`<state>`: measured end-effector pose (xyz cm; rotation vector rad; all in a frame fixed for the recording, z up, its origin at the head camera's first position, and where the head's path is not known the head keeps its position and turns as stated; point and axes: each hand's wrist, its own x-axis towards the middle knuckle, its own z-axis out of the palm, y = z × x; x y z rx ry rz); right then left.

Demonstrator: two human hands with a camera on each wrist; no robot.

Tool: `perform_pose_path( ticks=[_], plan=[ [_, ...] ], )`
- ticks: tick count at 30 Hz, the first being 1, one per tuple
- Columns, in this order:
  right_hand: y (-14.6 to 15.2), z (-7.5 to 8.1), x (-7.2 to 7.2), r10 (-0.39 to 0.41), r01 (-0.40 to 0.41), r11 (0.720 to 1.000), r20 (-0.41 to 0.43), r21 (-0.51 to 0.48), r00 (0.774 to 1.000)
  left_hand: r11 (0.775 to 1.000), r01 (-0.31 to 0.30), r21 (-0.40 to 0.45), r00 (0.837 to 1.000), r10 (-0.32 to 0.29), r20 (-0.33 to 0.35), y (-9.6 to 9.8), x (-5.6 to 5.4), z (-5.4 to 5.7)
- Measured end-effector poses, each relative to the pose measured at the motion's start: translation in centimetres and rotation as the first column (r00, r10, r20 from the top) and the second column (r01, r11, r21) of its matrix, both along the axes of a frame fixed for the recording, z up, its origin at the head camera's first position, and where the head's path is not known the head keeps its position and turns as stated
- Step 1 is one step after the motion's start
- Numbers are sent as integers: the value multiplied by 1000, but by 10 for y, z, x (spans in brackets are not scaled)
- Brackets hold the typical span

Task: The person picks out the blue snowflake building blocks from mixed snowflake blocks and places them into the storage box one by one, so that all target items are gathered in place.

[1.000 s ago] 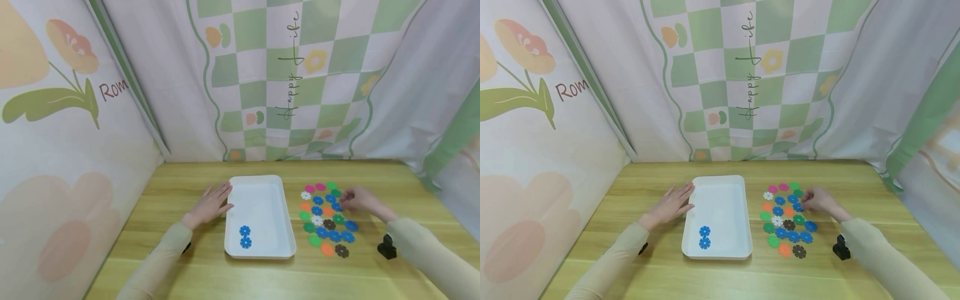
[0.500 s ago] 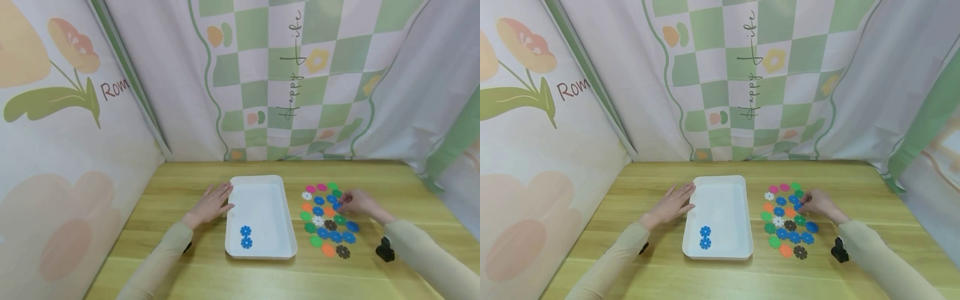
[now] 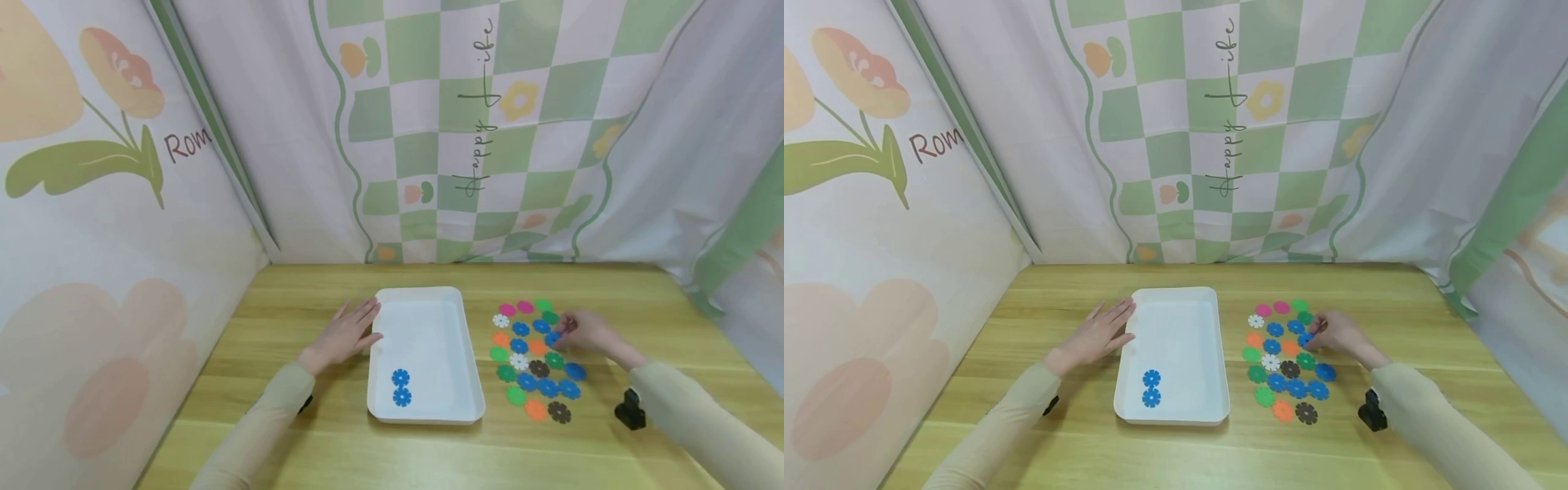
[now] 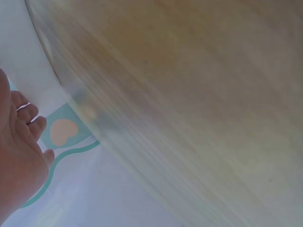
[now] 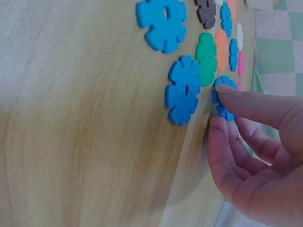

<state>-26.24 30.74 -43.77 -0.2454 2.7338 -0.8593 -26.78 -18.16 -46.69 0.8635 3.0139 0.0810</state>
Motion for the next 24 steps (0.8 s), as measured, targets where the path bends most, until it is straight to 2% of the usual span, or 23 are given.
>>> perform_pose_path(
  ticks=[12, 18, 24],
  plan=[
    [3, 11, 3, 31, -30, 998, 27, -48, 999, 1000, 7, 8, 1000, -7, -16, 0, 1, 2],
    [-8, 19, 4, 47, -39, 993, 72, -111, 996, 1000, 15, 8, 1000, -15, -14, 0, 0, 2],
    [-31, 26, 0, 56, -37, 987, 119, -159, 991, 1000, 21, 9, 999, -21, -26, -1, 0, 0]
  ],
)
